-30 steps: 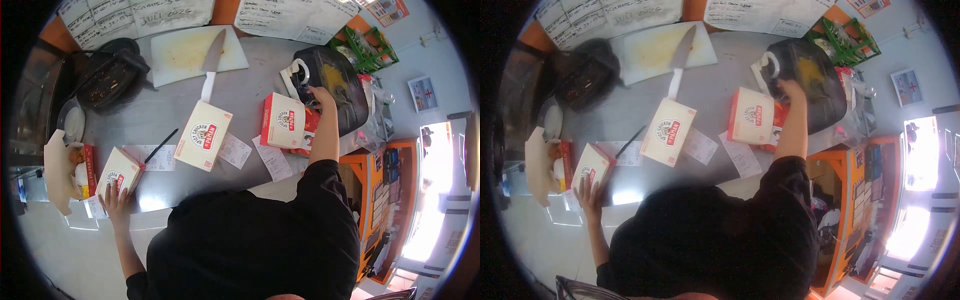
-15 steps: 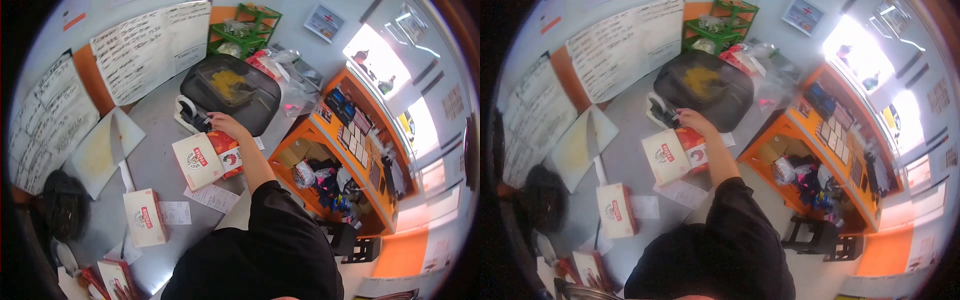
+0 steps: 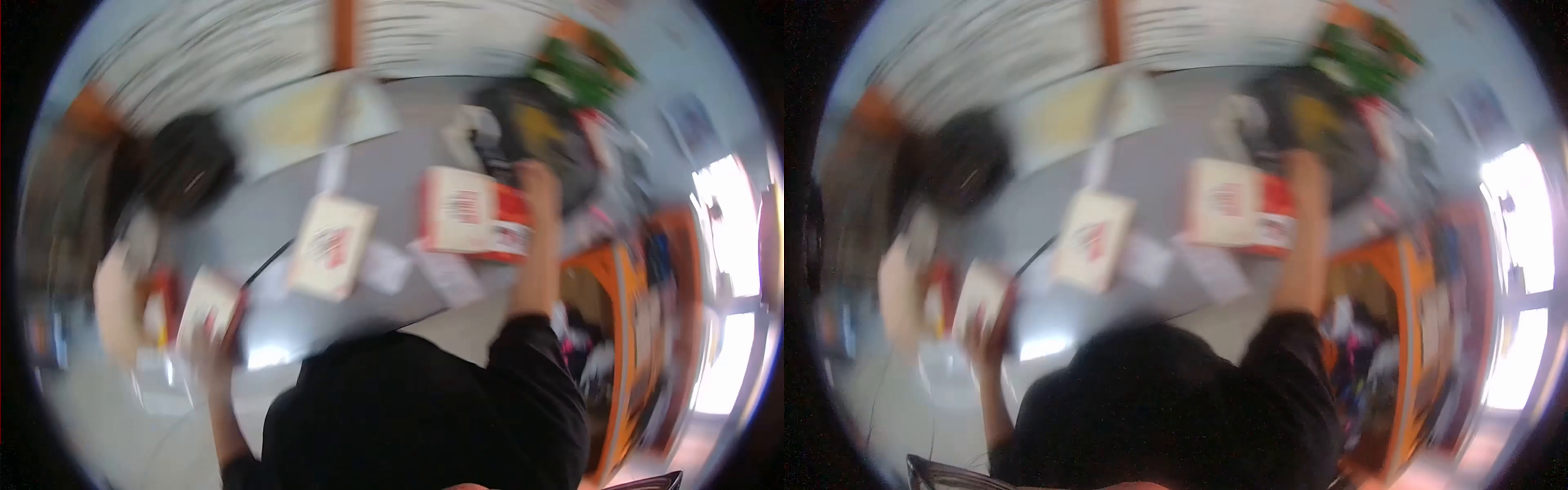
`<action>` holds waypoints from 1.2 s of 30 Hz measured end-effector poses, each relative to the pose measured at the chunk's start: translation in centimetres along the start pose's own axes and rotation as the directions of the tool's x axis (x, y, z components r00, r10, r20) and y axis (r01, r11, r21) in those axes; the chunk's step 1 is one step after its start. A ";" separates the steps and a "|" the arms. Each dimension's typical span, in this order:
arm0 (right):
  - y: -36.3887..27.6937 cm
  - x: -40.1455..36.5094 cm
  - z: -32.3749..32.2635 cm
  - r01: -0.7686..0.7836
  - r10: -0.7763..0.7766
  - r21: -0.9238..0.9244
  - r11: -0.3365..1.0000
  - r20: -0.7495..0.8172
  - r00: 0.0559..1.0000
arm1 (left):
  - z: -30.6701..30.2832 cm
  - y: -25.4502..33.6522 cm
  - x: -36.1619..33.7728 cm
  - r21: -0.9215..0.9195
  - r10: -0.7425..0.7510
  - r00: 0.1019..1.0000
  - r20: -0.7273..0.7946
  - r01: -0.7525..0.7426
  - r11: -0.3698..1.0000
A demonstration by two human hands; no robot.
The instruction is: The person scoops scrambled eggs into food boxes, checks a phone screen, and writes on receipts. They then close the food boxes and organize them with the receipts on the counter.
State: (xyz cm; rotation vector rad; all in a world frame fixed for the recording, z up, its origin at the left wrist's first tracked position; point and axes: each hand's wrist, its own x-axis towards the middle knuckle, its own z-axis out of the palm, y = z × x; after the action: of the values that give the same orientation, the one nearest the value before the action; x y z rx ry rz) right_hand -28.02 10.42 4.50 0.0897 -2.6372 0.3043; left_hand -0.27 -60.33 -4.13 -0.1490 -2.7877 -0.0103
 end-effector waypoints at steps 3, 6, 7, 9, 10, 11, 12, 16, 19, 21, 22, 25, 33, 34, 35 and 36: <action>-6.8 1.1 -1.1 -0.325 0.327 0.470 0.821 0.080 0.942 | -1.3 0.1 0.5 -0.142 -0.103 0.988 -0.115 0.087 0.986; -13.9 0.5 2.5 -0.239 0.111 0.717 0.655 0.222 0.969 | -1.7 -0.5 1.1 -0.137 -0.089 0.987 -0.134 0.070 0.988; -21.3 -0.4 1.3 -0.260 0.069 0.644 0.720 0.306 0.949 | -1.3 -0.9 1.3 -0.221 -0.108 0.982 -0.158 0.071 0.973; -30.4 -4.0 2.3 -0.342 -0.108 0.696 0.632 0.516 0.850 | -2.4 -1.0 1.2 -0.254 -0.107 0.982 -0.159 0.064 0.965; -36.5 -5.5 2.1 -0.236 -0.319 0.797 0.556 0.467 0.824 | -2.3 -1.3 1.4 -0.276 -0.106 0.981 -0.159 0.059 0.959; -40.9 -7.4 2.0 -0.349 -0.355 0.747 0.565 0.602 0.715 | -2.1 -1.4 1.2 -0.281 -0.111 0.982 -0.156 0.064 0.957; -46.0 -8.8 0.9 -0.414 -0.402 0.748 0.519 0.641 0.654 | -1.8 -1.4 0.8 -0.354 -0.176 0.970 -0.167 0.108 0.929; -55.3 -15.2 5.0 -0.474 -0.647 0.833 0.286 0.533 0.546 | -1.6 -1.8 0.4 -0.516 -0.264 0.929 -0.258 0.098 0.851; -57.0 -18.9 8.0 -0.456 -0.577 0.818 0.350 0.572 0.583 | -2.0 -2.3 0.4 -0.500 -0.236 0.940 -0.249 0.084 0.862; -57.3 -20.1 9.2 -0.441 -0.536 0.833 0.335 0.553 0.637 | -2.2 -2.5 0.3 -0.506 -0.219 0.951 -0.219 0.081 0.859; -57.3 -20.6 9.6 -0.422 -0.495 0.852 0.311 0.524 0.694 | -2.1 -2.6 0.2 -0.517 -0.222 0.952 -0.212 0.084 0.852; -57.9 -20.9 10.0 -0.455 -0.426 0.851 0.264 0.526 0.736 | -1.6 -2.8 0.0 -0.493 -0.203 0.954 -0.220 0.071 0.867; -57.3 -22.2 10.8 -0.429 -0.356 0.843 0.324 0.529 0.771 | -2.0 -2.7 0.5 -0.325 -0.130 0.980 -0.152 0.075 0.943; -57.1 -22.5 11.1 -0.431 -0.352 0.842 0.323 0.530 0.771 | -1.9 -2.6 0.5 -0.325 -0.126 0.981 -0.149 0.072 0.943; -57.0 -23.0 11.7 -0.406 -0.346 0.860 0.310 0.500 0.794 | -1.7 -2.5 0.4 -0.314 -0.132 0.980 -0.147 0.080 0.946; -56.7 -23.5 12.4 -0.380 -0.340 0.876 0.296 0.469 0.816 | -1.6 -2.4 0.5 -0.302 -0.137 0.980 -0.145 0.088 0.949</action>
State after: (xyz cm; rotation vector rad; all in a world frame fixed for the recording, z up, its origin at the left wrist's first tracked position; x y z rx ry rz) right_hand -6.30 -47.35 -6.00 0.6460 -2.4989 2.2296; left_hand -0.39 -62.71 -2.41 -0.0575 -2.6091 -0.4482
